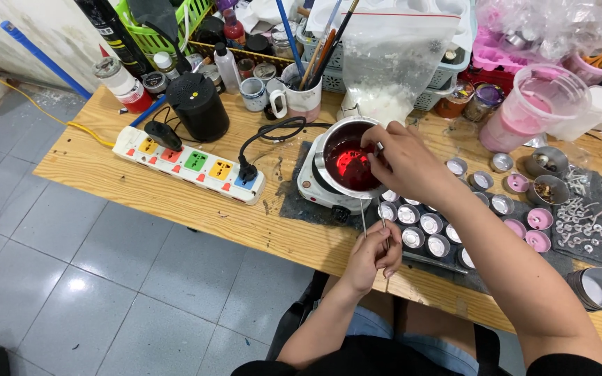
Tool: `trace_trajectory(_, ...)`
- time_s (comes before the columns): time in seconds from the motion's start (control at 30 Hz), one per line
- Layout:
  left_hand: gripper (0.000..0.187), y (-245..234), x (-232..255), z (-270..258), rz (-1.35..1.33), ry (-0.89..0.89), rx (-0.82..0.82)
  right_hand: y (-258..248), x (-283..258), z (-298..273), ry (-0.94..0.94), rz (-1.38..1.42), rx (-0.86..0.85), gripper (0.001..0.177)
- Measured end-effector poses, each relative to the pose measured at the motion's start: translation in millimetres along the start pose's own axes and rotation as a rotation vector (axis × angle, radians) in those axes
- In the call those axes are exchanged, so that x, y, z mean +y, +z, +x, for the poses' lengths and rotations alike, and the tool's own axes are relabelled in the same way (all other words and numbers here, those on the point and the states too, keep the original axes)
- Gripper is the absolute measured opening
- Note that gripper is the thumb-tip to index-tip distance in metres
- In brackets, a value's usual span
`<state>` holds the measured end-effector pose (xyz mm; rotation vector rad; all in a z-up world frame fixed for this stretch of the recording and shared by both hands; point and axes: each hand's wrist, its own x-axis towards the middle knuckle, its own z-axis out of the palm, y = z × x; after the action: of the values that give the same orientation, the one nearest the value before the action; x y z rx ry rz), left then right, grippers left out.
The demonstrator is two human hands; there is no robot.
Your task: Placing wax pieces into tealight containers and managing melted wax on a hot plate.
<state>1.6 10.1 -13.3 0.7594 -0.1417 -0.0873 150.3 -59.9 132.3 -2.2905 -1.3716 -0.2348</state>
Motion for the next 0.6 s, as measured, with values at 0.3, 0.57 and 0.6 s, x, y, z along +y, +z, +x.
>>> trace_trajectory(0.3, 0.030, -1, -2, 1, -0.002, 0.023, -0.023, -8, 13, -13, 0.178, 0.236, 0.150, 0.026)
trace_trajectory(0.57, 0.031, 2, -2, 1, 0.020, 0.025, -0.005, -4, 20, -12, 0.185, 0.229, 0.137, 0.024)
trace_trajectory(0.6, 0.031, 2, -2, 2, 0.019, 0.020, -0.001, -2, 18, -11, 0.162, 0.136, 0.096, 0.024)
